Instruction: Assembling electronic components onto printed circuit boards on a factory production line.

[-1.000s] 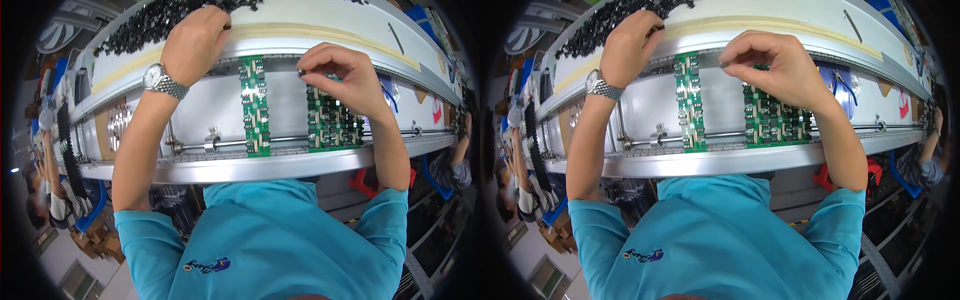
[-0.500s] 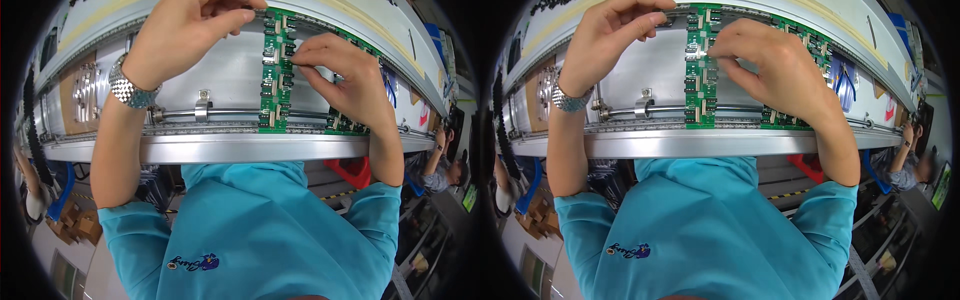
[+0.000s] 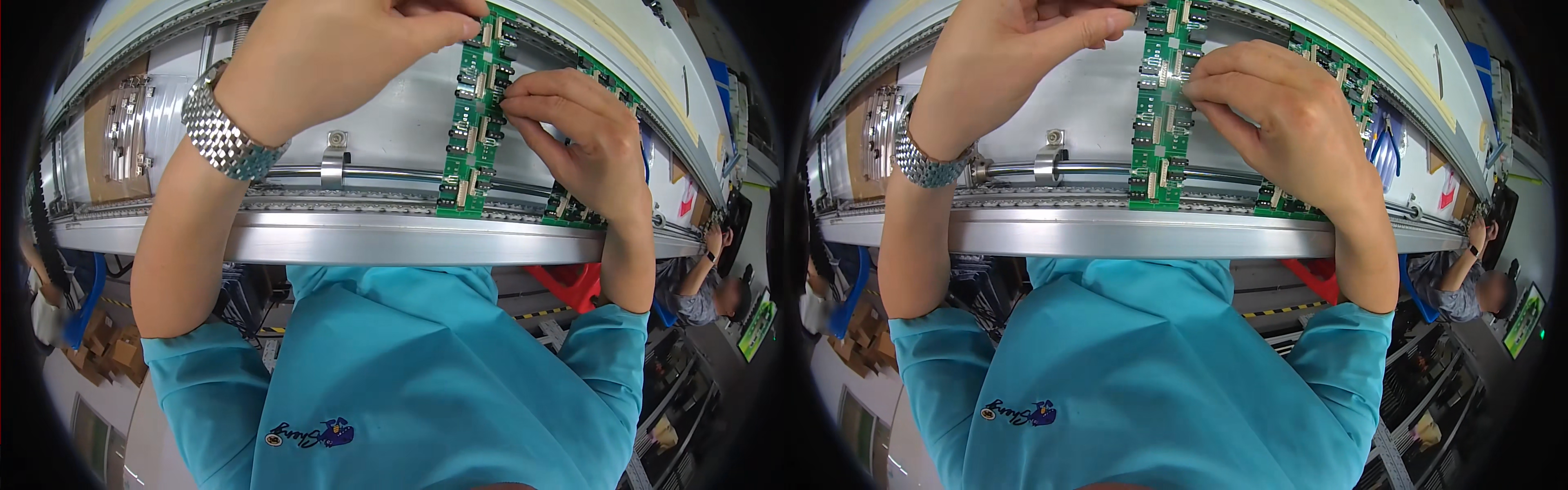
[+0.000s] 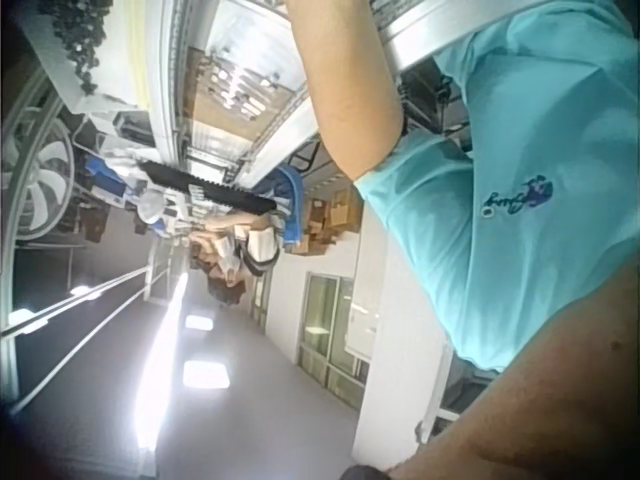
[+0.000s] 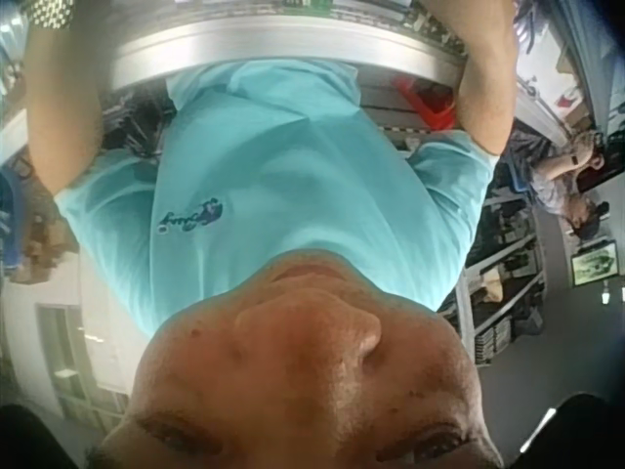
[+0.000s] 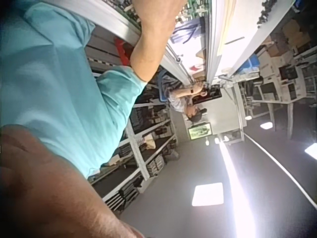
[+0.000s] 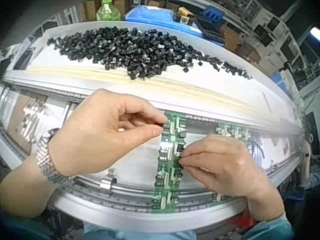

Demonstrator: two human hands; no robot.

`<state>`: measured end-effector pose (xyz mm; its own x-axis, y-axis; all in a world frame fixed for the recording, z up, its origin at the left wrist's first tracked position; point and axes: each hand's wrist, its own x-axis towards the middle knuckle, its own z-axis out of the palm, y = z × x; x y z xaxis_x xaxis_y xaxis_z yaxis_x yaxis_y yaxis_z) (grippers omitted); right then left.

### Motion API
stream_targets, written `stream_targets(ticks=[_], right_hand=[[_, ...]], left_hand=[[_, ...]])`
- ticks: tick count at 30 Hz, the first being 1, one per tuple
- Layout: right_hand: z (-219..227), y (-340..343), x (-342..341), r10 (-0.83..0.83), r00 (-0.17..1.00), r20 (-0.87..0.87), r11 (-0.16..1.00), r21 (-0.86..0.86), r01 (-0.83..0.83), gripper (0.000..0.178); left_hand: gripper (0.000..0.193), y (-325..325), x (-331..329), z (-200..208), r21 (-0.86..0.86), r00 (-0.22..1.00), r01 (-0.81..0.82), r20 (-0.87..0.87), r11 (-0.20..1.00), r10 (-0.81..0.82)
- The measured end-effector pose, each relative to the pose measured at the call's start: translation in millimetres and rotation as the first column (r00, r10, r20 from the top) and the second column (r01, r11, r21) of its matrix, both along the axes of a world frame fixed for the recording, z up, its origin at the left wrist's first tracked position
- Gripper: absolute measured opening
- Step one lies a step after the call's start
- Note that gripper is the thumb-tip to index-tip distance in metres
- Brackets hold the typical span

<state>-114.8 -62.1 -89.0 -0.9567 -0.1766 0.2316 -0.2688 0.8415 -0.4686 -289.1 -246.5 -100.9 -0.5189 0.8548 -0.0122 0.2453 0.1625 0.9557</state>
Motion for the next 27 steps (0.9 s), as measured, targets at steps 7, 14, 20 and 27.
stream_targets(ticks=[7, 14, 20, 27], right_hand=[[2.6, -1.5, -1.5, -0.022, 0.999, -0.027, 1.000, 0.012, 0.022, 0.016], [4.8, 3.8, 1.3, -0.084, 0.995, -0.052, 0.985, -0.154, 0.075, 0.018], [6.3, 10.6, 3.1, -0.114, 0.987, -0.117, 0.967, -0.243, 0.083, 0.018], [14.1, 24.6, 7.6, -0.082, 0.987, -0.140, 0.988, -0.145, 0.061, 0.017]], left_hand=[[0.023, -0.9, 2.2, -14.5, 0.118, 0.897, 0.179, -0.427, 0.977, -0.113], [0.019, -2.5, 24.4, -3.4, 0.016, 0.841, 0.031, -0.542, 0.999, -0.017], [0.018, 0.4, 32.0, -1.4, -0.010, 0.794, 0.006, -0.608, 1.000, -0.011], [0.015, 4.1, 38.2, -2.6, -0.009, 0.794, 0.002, -0.608, 1.000, -0.007]])
